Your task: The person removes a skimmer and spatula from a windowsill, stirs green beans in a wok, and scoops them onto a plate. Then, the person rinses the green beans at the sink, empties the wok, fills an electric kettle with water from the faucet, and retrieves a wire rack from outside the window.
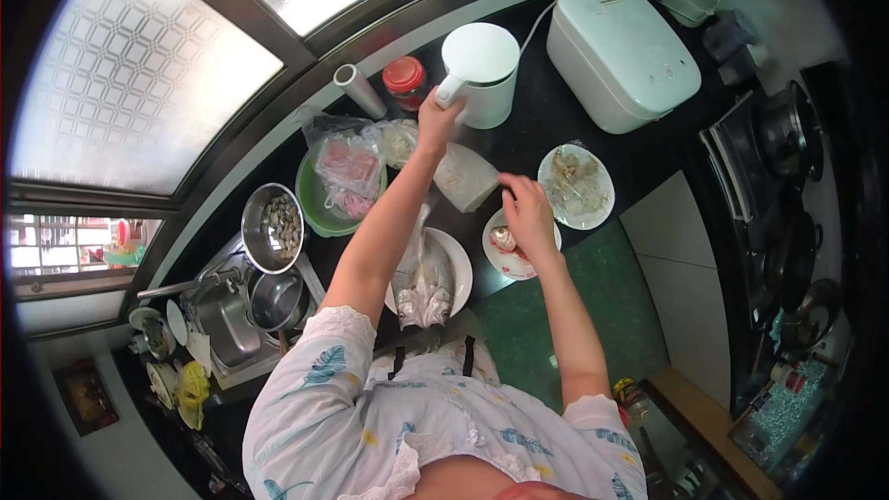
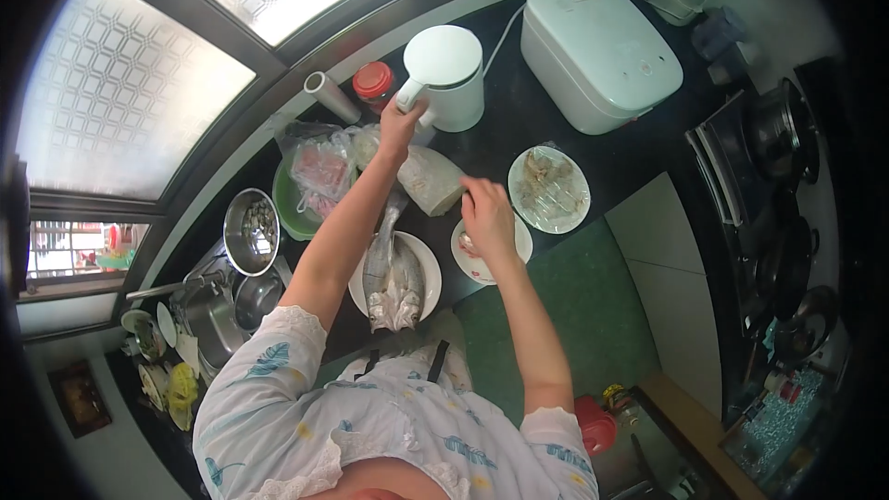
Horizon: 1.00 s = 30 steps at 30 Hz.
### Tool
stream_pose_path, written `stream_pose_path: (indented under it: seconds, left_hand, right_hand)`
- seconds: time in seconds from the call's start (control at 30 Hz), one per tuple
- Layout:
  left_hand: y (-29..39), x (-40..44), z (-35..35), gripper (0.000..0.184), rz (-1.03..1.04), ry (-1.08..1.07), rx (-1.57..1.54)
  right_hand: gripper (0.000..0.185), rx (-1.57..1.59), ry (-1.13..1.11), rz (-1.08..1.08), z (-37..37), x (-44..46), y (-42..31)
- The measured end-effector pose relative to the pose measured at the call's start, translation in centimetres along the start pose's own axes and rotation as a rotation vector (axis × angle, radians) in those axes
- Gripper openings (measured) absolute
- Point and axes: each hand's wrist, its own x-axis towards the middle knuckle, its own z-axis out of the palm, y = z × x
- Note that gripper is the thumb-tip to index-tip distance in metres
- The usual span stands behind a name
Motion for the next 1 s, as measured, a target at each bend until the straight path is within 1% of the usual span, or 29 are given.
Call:
stream_pose_path:
  seconds: [0.03, 0.13, 0.17, 0.27, 0.37, 0.4, 0.47, 0.53, 0.63, 0.73, 0.83, 0.93, 0.97, 1.0]
  left_hand:
    - [0.3, 0.0, -1.0, 0.034, 0.053, -0.07, 0.126]
    - [2.4, -2.4, -4.2, 0.041, 0.195, -0.044, 0.277]
    - [2.8, -3.4, -5.8, 0.041, 0.227, -0.082, 0.313]
    - [5.7, -8.5, -10.5, 0.037, 0.106, -0.141, 0.149]
    - [8.1, -13.8, -15.8, 0.031, 0.042, -0.076, 0.374]
    - [8.9, -15.4, -17.5, 0.025, 0.066, -0.027, 0.365]
    - [10.5, -18.2, -21.5, 0.021, 0.092, 0.024, 0.516]
    - [11.6, -20.9, -25.1, 0.019, 0.075, 0.159, 0.489]
    - [13.2, -24.1, -30.2, 0.018, 0.07, 0.304, 0.48]
    - [15.7, -26.3, -34.6, 0.016, 0.063, 0.401, 0.552]
    - [17.4, -26.9, -38.9, 0.013, 0.118, 0.47, 0.609]
    - [21.4, -26.4, -41.5, 0.014, 0.228, 0.475, 0.897]
    - [23.1, -26.1, -42.4, 0.015, 0.222, 0.46, 0.995]
    - [23.9, -25.6, -43.8, 0.012, 0.264, 0.446, 1.102]
  right_hand:
    - [0.027, -0.021, 0.006, 0.004, 0.9, 1.3, 0.4]
    - [0.037, -0.081, -0.052, -0.007, 3.9, 5.1, 2.3]
    - [0.041, -0.139, -0.086, -0.012, 4.7, 6.3, 2.5]
    - [0.051, -0.295, -0.196, -0.012, 6.1, 8.9, 2.5]
    - [0.06, -0.397, -0.324, -0.003, 7.7, 11.1, 3.0]
    - [0.063, -0.425, -0.359, -0.005, 8.4, 11.8, 3.5]
    - [0.065, -0.483, -0.393, -0.015, 9.5, 12.5, 4.1]
    - [0.061, -0.517, -0.375, -0.016, 10.0, 12.9, 4.3]
    - [0.06, -0.595, -0.404, -0.046, 10.4, 13.1, 5.4]
    - [0.058, -0.651, -0.464, 0.032, 10.2, 13.2, 4.7]
    - [0.055, -0.69, -0.422, 0.025, 10.4, 12.8, 4.6]
    - [0.053, -0.708, -0.415, 0.039, 10.7, 13.3, 4.8]
    - [0.053, -0.711, -0.425, 0.054, 10.8, 13.4, 4.7]
    - [0.053, -0.723, -0.431, 0.069, 10.8, 13.4, 4.6]
